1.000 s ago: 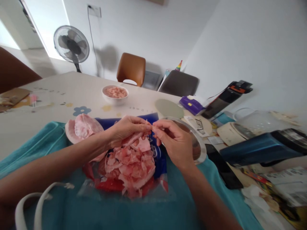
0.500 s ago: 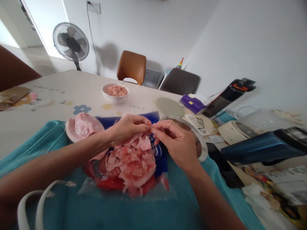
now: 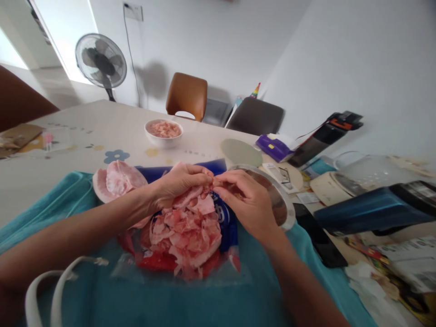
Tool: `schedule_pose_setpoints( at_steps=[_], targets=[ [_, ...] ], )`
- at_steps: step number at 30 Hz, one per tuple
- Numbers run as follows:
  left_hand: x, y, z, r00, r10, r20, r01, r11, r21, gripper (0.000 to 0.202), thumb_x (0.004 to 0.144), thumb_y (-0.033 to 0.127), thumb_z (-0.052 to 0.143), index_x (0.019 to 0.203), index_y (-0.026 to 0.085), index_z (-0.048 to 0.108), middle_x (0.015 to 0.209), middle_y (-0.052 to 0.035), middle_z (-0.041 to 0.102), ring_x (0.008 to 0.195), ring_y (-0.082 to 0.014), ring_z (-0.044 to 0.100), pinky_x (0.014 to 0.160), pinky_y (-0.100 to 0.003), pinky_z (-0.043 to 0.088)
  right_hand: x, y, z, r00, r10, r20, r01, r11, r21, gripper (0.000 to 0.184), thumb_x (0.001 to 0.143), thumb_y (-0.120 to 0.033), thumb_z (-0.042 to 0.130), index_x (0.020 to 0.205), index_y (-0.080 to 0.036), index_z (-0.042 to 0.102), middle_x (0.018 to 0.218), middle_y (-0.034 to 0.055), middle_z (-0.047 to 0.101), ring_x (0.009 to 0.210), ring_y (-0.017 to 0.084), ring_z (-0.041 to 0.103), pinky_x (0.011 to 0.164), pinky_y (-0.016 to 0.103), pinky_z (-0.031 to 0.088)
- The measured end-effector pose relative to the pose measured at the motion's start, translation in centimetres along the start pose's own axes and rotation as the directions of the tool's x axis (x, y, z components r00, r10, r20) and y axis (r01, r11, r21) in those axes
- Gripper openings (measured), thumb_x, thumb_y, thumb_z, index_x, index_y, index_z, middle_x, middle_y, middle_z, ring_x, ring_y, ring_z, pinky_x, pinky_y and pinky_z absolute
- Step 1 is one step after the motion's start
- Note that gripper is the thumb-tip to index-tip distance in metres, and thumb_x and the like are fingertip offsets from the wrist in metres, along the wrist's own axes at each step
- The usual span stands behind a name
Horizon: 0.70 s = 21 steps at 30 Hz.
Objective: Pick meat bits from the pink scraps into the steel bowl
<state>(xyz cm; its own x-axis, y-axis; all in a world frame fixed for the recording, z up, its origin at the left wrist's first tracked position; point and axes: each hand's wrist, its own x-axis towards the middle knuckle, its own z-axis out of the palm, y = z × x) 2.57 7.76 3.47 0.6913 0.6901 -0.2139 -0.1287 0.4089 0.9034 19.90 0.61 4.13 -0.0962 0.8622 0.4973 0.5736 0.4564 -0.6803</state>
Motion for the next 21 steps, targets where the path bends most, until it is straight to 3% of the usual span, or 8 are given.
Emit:
schedule_pose_setpoints(
  at_steps=[4,8,11,15,18,21],
  targets=[
    [0.1,-0.2,-0.2,1.0,0.007,0.004,-0.007,1.0,0.019,0.012,0.074,0.024,0.071,0.074,0.014,0.064,0.05,0.0008,0.059,0.032,-0.0078,0.047,0.031,-0.018,0.042,-0.3,0.0,0.5,0.99,-0.137,0.038,0.142,0.969,-0.202,0.013,0.091,-0.021,0.057,0.096,-0.026,0.069,0.099,0.0061,0.071,0.094,0.021,0.066,0.086,0.036,0.053],
    [0.1,-0.4,0.1,0.999,0.034,-0.011,-0.034,0.999,-0.001,0.014,0.074,0.024,0.071,0.071,0.013,0.063,0.052,0.0001,0.06,0.033,-0.0061,0.047,0.032,-0.016,0.041,-0.8,0.2,2.3,0.985,-0.125,-0.115,0.104,0.979,-0.174,0.015,0.092,-0.024,0.052,0.097,-0.026,0.066,0.096,0.0083,0.071,0.093,0.023,0.066,0.084,0.037,0.053],
    [0.1,-0.8,0.4,0.999,0.02,-0.038,-0.021,1.0,-0.012,0.014,0.074,0.024,0.072,0.073,0.014,0.063,0.053,0.0018,0.059,0.032,-0.0059,0.047,0.032,-0.017,0.041,-0.9,0.2,2.9,0.975,0.026,-0.22,-0.038,0.998,-0.05,0.015,0.093,-0.026,0.05,0.091,-0.026,0.065,0.086,0.005,0.07,0.082,0.021,0.066,0.077,0.035,0.052],
    [0.2,-1.2,0.6,0.998,0.018,-0.053,-0.018,1.0,-0.009,0.012,0.074,0.023,0.072,0.075,0.015,0.064,0.059,0.0019,0.061,0.033,-0.0064,0.048,0.031,-0.018,0.041,-0.6,-0.1,2.6,0.957,0.244,-0.156,-0.218,0.962,0.167,0.019,0.095,-0.032,0.051,0.085,-0.024,0.065,0.061,-0.0016,0.061,0.056,0.015,0.058,0.056,0.029,0.047],
    [0.2,-1.2,0.5,0.999,0.02,-0.049,-0.02,1.0,0.007,0.011,0.074,0.022,0.072,0.074,0.015,0.063,0.059,0.0014,0.062,0.034,-0.0062,0.049,0.031,-0.017,0.041,-0.4,-0.1,2.3,0.927,0.37,-0.062,-0.321,0.868,0.379,0.019,0.092,-0.036,0.055,0.084,-0.023,0.066,0.055,-0.0035,0.056,0.043,0.012,0.051,0.041,0.026,0.04],
    [0.2,-1.1,0.5,1.0,0.003,-0.03,-0.003,1.0,0.007,0.013,0.074,0.023,0.073,0.074,0.015,0.063,0.057,0.0019,0.061,0.034,-0.0064,0.049,0.032,-0.017,0.041,-0.3,-0.1,2.4,0.887,0.463,-0.001,-0.383,0.736,0.559,0.017,0.087,-0.037,0.062,0.083,-0.021,0.067,0.056,-0.003,0.058,0.042,0.011,0.05,0.037,0.024,0.04]
  ],
)
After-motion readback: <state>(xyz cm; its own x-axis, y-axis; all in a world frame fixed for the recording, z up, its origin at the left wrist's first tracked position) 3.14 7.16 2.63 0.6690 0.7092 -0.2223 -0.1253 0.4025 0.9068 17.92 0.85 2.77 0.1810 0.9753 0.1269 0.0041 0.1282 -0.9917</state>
